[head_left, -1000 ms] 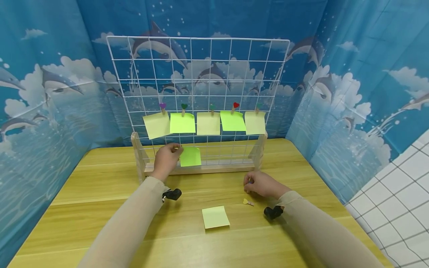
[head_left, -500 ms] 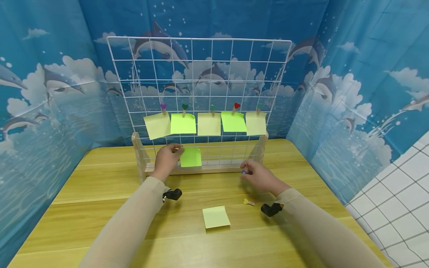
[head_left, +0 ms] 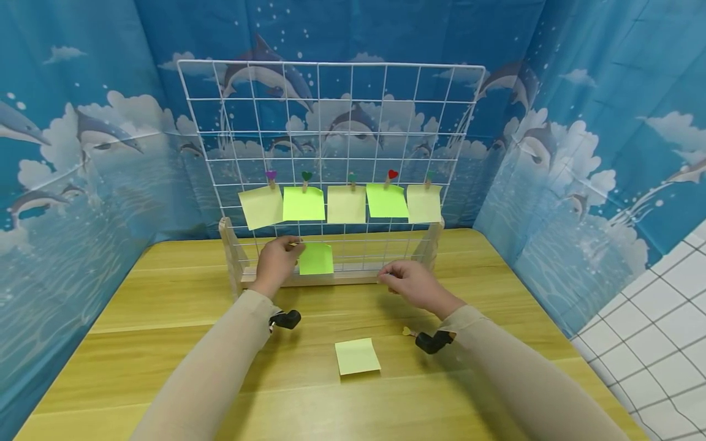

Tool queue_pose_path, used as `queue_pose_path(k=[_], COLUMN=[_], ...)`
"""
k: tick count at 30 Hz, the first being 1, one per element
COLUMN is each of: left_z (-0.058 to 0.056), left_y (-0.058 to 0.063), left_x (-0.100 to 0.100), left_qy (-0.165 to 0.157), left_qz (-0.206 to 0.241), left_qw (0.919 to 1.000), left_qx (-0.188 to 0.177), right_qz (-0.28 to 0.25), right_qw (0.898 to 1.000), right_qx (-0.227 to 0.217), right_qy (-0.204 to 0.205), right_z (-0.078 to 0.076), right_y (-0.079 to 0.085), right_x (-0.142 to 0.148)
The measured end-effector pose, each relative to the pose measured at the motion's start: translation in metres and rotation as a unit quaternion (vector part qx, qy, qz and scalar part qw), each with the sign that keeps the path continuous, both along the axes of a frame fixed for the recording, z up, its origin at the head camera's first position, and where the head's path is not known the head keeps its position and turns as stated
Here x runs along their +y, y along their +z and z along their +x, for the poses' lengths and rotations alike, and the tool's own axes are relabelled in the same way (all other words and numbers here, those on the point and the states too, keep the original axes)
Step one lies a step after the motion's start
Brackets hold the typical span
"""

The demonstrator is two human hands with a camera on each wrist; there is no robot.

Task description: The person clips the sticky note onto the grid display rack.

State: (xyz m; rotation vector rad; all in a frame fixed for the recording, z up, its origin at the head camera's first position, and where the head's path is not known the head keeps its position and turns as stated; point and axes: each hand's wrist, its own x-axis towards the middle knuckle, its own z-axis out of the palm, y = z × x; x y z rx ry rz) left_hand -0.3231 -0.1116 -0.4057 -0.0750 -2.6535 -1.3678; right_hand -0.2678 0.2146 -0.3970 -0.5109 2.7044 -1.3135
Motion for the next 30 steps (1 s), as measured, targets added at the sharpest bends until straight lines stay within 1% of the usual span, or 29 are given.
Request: queue_pose_path(k=[5, 8, 11, 16, 19, 22, 27, 30], left_z=[0.001, 0.002, 0.002, 0.002, 0.002, 0.002, 0.003, 0.004], left_y=[0.000, 0.000, 0.001, 0.001, 0.000, 0.001, 0.001, 0.002], left_x=[0.000, 0.000, 0.000, 0.000, 0.000, 0.000, 0.001, 0.001], left_qy=[-0.003, -0.004, -0.005, -0.004, -0.005, -0.004, -0.005, -0.003], left_qz=[0.003, 0.003, 0.004, 0.006, 0.006, 0.006, 0.009, 0.010], left_qw=[1.0000, 1.0000, 1.0000, 0.9999, 1.0000, 1.0000, 0.9999, 0.9999], left_qx=[-0.002, -0.004, -0.005, -0.007, -0.006, -0.002, -0.003, -0.007], right_qz=[0.004, -0.001, 0.009, 0.056, 0.065, 0.052, -0.004, -0.020], right_qw=[1.000, 0.999, 0.999, 0.998, 0.996, 0.996, 0.997, 0.995], right_qx=[-0.020, -0.017, -0.003, 0.040, 0.062, 0.065, 0.051, 0.074], right_qy=[0.014, 0.032, 0.037, 0.006, -0.006, -0.017, -0.052, -0.067], right_z=[-0.002, -0.004, -0.006, -0.007, -0.008, -0.011, -0.019, -0.024], right_y=[0.006, 0.009, 0.010, 0.015, 0.018, 0.022, 0.023, 0.022], right_x=[-0.010, -0.016, -0.021, -0.032, -0.042, -0.054, -0.074, -0.086])
